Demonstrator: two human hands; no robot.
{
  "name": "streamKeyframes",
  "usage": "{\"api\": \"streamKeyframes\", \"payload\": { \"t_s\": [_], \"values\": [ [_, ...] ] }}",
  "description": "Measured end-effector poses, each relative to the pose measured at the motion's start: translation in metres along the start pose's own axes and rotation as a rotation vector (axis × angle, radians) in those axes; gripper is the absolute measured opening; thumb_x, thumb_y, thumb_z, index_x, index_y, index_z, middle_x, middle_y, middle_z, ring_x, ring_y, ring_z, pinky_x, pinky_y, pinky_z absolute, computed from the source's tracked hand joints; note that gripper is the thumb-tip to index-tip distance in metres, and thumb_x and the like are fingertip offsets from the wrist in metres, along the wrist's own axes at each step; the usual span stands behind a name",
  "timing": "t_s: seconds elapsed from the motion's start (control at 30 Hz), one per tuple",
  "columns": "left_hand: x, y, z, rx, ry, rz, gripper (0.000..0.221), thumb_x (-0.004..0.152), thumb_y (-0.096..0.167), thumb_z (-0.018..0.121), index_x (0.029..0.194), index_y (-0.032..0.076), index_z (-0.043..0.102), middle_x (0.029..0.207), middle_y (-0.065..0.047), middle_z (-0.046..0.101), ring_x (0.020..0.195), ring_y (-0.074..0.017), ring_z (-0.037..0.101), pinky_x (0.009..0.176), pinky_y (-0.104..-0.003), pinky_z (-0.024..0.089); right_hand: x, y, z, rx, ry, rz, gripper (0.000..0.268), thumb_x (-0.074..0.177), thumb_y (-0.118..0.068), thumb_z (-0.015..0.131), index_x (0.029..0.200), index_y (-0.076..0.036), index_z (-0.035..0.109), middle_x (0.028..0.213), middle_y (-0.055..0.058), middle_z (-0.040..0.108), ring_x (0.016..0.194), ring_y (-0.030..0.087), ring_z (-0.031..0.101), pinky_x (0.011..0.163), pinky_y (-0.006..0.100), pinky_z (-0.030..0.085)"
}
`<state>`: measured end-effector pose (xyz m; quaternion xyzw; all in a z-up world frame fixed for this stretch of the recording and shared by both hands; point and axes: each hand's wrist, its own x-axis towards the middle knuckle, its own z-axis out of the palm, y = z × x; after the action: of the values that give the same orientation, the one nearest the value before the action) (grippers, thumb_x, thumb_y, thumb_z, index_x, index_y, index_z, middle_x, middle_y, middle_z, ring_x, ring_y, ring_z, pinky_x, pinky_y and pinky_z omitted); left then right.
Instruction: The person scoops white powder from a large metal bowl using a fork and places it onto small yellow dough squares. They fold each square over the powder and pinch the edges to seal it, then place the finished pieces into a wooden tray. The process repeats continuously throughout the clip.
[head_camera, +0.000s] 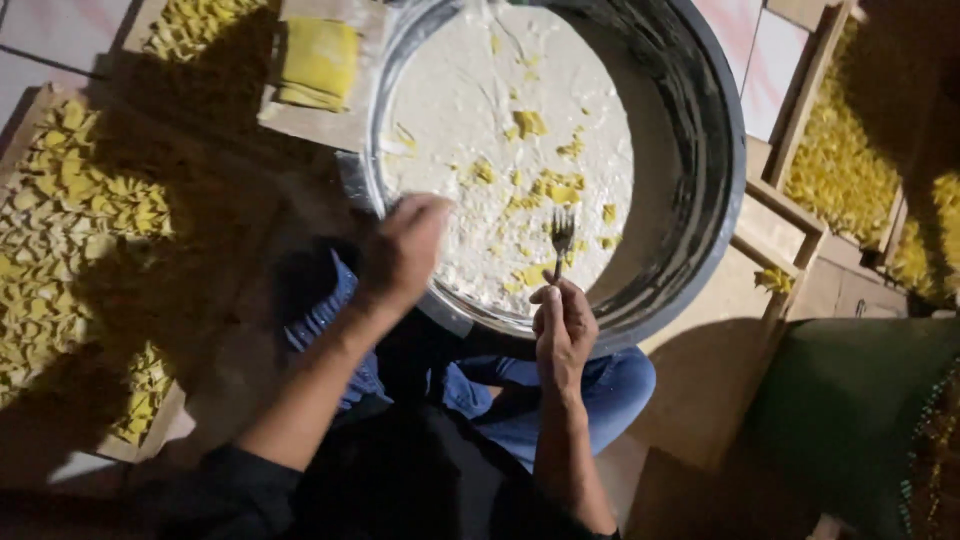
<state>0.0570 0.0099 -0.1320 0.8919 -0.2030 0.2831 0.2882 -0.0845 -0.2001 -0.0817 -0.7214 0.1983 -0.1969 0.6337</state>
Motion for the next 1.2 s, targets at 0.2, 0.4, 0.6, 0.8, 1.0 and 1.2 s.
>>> {"api": "streamKeyframes", "payload": {
  "t_s": [0.2,0.4,0.6,0.8,1.0,1.2],
  "values": [
    [0.052,-0.074,-0.066,0.078,0.079,-0.064,0.011,0.095,0.013,0.071,0.102,0.02,0.075,0.095,0.003,0.067,0.08,-0.0199,0.069,0.074,-0.032,0.055,0.009,-0.009,0.0,-0.335,-0.099,-0.048,0.021,0.101,-0.014,0.064,0.118,-0.005,0.075,0.073,0.013,0.073,0.05,0.018,0.06,0.053,0.034,0.049],
    [0.088,-0.099,-0.068,-0.076,0.037,-0.09,0.007,0.096,-0.01,0.057,0.097,-0.003,0.059,0.101,-0.022,0.061,0.074,-0.0437,0.063,0.052,-0.048,0.044,0.008,-0.013,0.007,-0.618,-0.186,-0.141,0.026,0.104,-0.027,0.059,0.118,-0.012,0.075,0.089,0.003,0.076,0.081,0.017,0.073,0.067,0.032,0.052],
    [0.119,-0.096,-0.083,0.318,-0.04,0.038,0.028,0.099,0.012,0.073,0.085,0.013,0.049,0.088,-0.008,0.048,0.081,-0.0307,0.051,0.072,-0.04,0.044,0.005,-0.007,0.008,-0.704,-0.14,-0.13,0.018,0.099,-0.025,0.064,0.105,-0.012,0.075,0.084,0.002,0.075,0.072,0.017,0.069,0.063,0.034,0.049],
    [0.092,-0.09,-0.069,-0.056,0.203,-0.072,0.012,0.095,-0.01,0.063,0.095,-0.002,0.072,0.103,-0.018,0.062,0.087,-0.0411,0.062,0.077,-0.048,0.054,0.005,-0.002,0.006,-0.699,-0.153,-0.179,0.023,0.1,-0.024,0.063,0.113,-0.008,0.074,0.093,0.009,0.078,0.082,0.024,0.075,0.067,0.037,0.054],
    [0.051,-0.077,-0.04,-0.523,-0.338,-1.027,0.111,0.097,0.053,0.069,0.159,-0.003,-0.004,0.168,-0.029,0.014,0.157,-0.0386,0.017,0.126,-0.043,0.018,0.006,-0.001,0.008,-0.639,-0.187,-0.175,0.02,0.101,-0.023,0.062,0.108,-0.008,0.073,0.087,0.008,0.075,0.077,0.021,0.07,0.066,0.036,0.05],
    [0.036,-0.075,0.028,-0.063,-0.189,-0.68,0.124,0.086,0.016,0.087,0.163,0.017,-0.01,0.138,-0.027,0.065,0.102,-0.0411,0.071,0.079,-0.049,0.058,0.006,0.003,0.006,-0.707,-0.172,-0.289,0.016,0.101,-0.018,0.062,0.109,-0.011,0.074,0.099,0.011,0.077,0.086,0.029,0.074,0.068,0.04,0.052]
  ]
}}
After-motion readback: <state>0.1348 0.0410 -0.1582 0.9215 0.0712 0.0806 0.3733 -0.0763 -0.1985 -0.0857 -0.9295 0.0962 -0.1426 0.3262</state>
